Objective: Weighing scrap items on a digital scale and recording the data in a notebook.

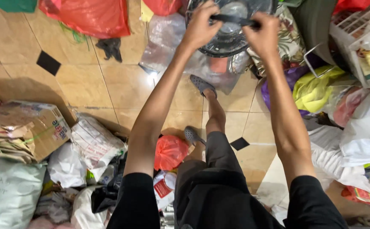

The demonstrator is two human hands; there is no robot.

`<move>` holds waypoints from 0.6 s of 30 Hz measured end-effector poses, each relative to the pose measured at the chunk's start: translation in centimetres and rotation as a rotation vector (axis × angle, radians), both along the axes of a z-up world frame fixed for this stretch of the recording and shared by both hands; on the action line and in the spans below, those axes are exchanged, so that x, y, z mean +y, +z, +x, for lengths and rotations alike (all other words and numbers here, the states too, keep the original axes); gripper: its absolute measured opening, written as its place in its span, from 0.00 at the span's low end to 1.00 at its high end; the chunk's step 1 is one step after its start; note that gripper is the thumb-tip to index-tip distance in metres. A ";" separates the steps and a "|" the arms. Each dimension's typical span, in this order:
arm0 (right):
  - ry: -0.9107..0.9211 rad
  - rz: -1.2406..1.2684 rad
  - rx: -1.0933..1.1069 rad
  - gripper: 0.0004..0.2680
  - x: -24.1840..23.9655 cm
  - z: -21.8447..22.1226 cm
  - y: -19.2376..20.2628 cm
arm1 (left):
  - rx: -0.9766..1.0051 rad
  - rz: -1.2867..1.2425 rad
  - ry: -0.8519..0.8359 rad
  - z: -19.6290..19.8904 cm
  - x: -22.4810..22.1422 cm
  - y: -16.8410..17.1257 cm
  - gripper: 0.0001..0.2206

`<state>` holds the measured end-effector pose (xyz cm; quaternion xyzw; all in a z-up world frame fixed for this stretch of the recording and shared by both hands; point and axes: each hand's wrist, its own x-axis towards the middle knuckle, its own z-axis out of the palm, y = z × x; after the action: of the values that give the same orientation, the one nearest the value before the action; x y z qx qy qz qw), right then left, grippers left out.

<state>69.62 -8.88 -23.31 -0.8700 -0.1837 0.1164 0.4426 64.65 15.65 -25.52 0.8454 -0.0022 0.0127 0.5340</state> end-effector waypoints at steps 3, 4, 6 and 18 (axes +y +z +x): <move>-0.044 -0.131 -0.059 0.06 -1.7 -0.9 2.5 | -0.086 0.025 0.038 1.4 -2.6 -0.1 0.08; -0.040 -0.138 -0.057 0.06 -2.5 -1.6 2.9 | -0.083 0.019 0.041 1.2 -3.6 0.0 0.08; -0.110 -0.129 -0.004 0.06 -2.8 -2.5 3.5 | -0.090 0.063 0.025 1.2 -4.0 0.5 0.07; 0.016 -0.173 0.156 0.08 0.6 -5.2 1.9 | 0.133 0.035 0.057 -3.1 -2.2 -5.5 0.08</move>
<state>64.39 -8.25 -21.45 -0.8918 -0.1452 0.2027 0.3776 61.56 13.49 -31.02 0.8533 0.0573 -0.0281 0.5176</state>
